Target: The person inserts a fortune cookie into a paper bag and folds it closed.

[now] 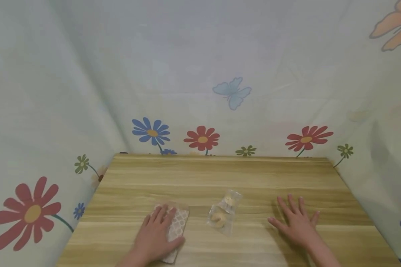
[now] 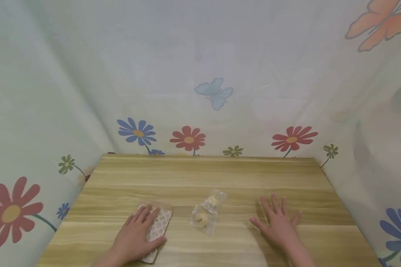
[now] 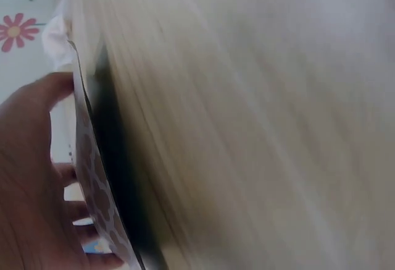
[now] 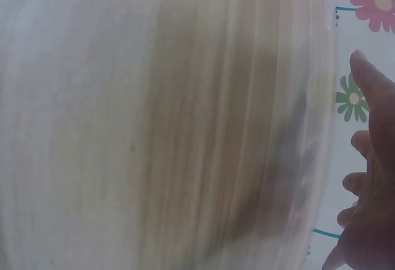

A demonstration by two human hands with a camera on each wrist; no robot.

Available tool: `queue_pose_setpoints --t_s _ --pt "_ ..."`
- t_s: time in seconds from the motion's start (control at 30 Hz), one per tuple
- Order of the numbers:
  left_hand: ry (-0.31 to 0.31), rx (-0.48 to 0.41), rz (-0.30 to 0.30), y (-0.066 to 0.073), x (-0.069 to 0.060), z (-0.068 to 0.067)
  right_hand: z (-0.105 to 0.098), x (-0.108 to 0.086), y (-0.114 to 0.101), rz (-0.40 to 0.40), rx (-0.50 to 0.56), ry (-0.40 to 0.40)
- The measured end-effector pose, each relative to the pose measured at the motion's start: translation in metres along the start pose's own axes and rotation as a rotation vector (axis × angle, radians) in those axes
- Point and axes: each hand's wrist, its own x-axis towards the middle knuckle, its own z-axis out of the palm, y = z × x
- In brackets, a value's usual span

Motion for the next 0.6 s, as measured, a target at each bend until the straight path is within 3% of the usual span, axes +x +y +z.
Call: queue_pose_setpoints --t_s 0.2,0.47,0.6 --pt "-0.052 0.016 0.11 -0.01 0.016 -0.003 0.003 0.003 0.001 -0.002 0.017 -0.003" --pt "-0.071 0.092 0.361 -0.033 0.046 -0.007 0.004 0.006 -0.004 -0.019 0.018 0.006" --pt "-0.09 0.103 0.444 -0.04 0.055 -0.011 0.002 0.005 -0.008 -0.014 0.035 -0.006"
